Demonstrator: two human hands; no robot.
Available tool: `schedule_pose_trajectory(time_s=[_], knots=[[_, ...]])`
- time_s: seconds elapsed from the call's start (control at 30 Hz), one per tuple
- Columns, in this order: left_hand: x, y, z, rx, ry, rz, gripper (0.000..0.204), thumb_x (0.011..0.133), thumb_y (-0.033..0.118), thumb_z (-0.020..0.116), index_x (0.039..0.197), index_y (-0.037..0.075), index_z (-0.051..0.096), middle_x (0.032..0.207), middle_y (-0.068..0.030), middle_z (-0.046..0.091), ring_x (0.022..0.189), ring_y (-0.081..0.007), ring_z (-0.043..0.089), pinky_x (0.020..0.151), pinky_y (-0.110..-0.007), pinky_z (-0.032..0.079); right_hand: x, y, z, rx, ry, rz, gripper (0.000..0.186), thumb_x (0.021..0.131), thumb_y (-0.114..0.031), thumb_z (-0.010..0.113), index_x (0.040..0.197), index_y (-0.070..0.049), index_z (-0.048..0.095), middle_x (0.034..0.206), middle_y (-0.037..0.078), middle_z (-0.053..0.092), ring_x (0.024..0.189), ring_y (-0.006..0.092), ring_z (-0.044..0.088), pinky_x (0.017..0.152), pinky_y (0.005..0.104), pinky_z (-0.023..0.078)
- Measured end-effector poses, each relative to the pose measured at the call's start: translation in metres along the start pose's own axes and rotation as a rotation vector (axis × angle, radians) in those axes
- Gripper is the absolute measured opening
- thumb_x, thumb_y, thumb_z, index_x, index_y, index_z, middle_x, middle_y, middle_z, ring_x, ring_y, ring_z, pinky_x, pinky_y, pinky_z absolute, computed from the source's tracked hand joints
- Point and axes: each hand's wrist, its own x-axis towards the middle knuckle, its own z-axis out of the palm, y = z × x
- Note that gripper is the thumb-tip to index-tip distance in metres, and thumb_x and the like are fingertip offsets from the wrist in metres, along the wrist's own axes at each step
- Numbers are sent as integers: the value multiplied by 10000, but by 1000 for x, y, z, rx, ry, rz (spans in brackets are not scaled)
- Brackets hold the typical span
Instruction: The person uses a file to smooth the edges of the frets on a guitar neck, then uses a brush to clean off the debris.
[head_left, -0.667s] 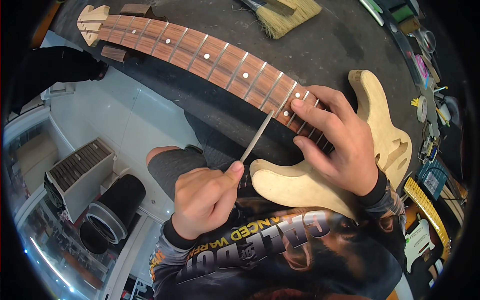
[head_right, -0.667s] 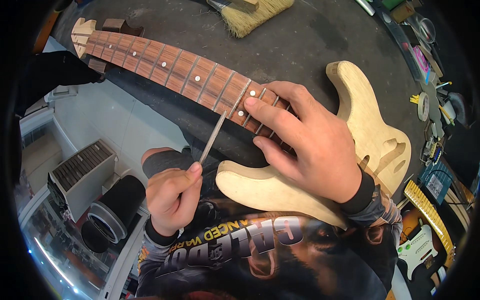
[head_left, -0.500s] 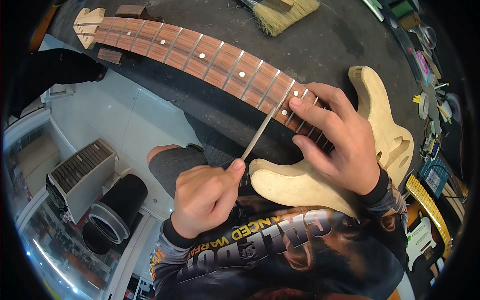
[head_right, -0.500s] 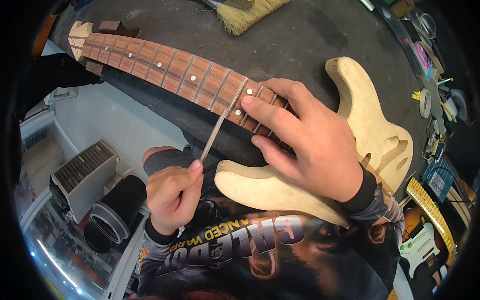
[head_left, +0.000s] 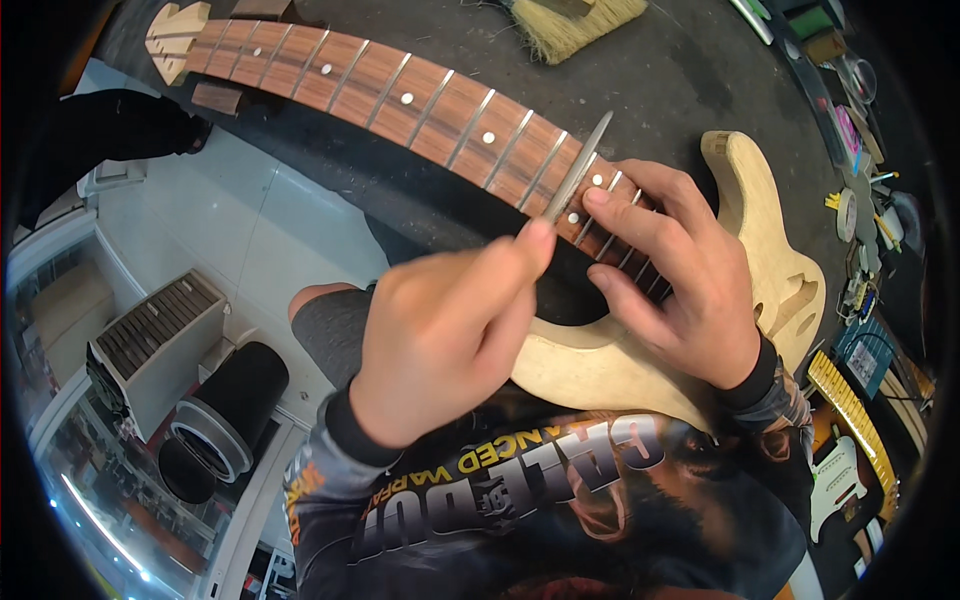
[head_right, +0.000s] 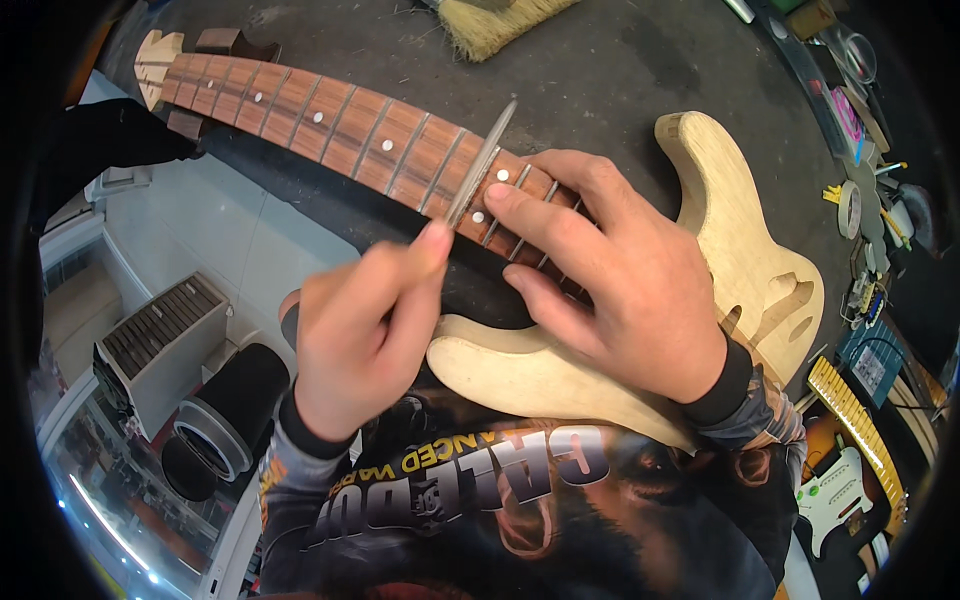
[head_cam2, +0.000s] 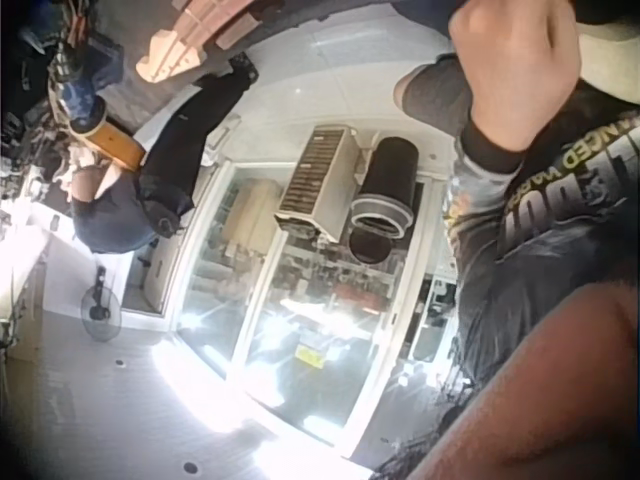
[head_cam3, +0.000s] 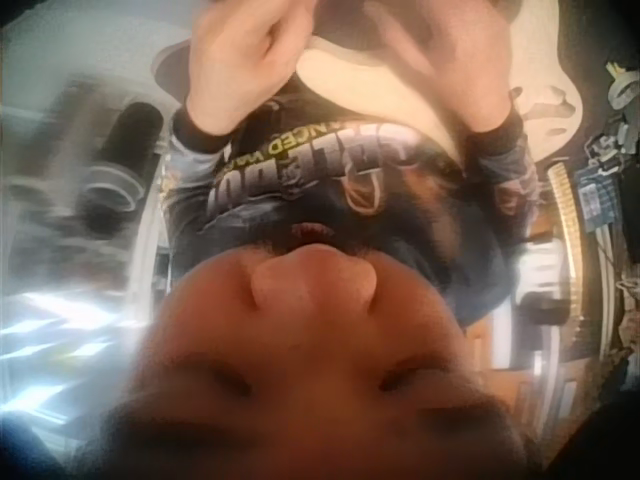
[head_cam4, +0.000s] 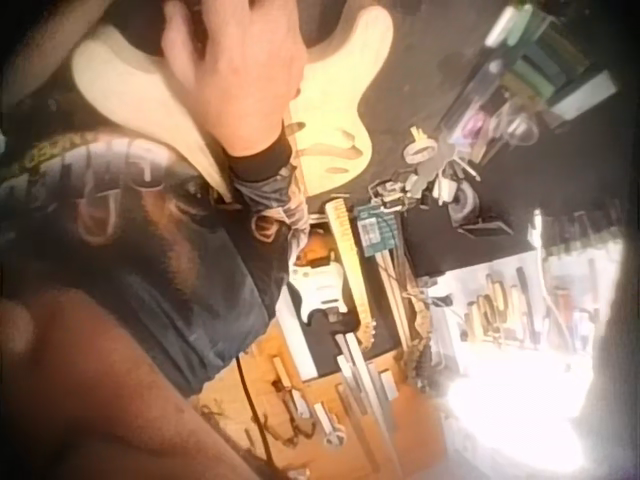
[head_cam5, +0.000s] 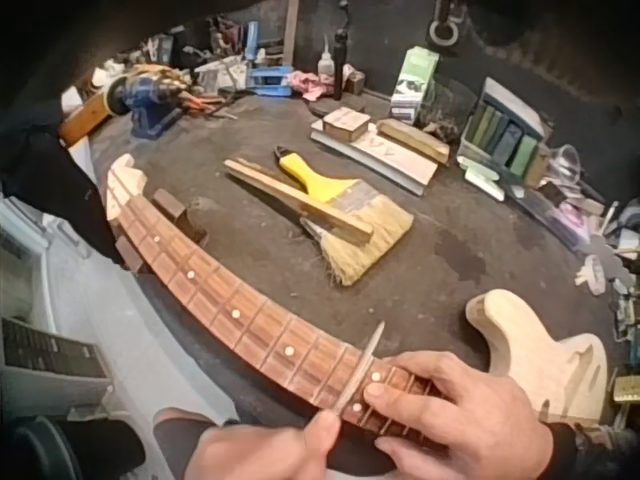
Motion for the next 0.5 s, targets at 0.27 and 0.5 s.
schedule_pose_trajectory(time_s=[0.27, 0.5], knots=[[-79, -6, -18, -29, 52, 73, 289, 859, -201, 807, 1111, -63, 779, 708, -104, 695, 519, -245, 635, 538, -337, 485, -2, 1, -1, -8, 10, 5, 673, 821, -95, 928, 1461, -155, 730, 1391, 139, 703, 1006, 316, 771, 786, 405, 635], [-69, -13, -13, -58, 96, 91, 253, 878, -139, 794, 1117, -57, 771, 694, -68, 673, 530, -226, 651, 520, -346, 492, -1, 1, -2, -20, 20, 0, 667, 824, -93, 928, 1458, -152, 731, 1390, 139, 705, 1007, 316, 771, 781, 404, 635]])
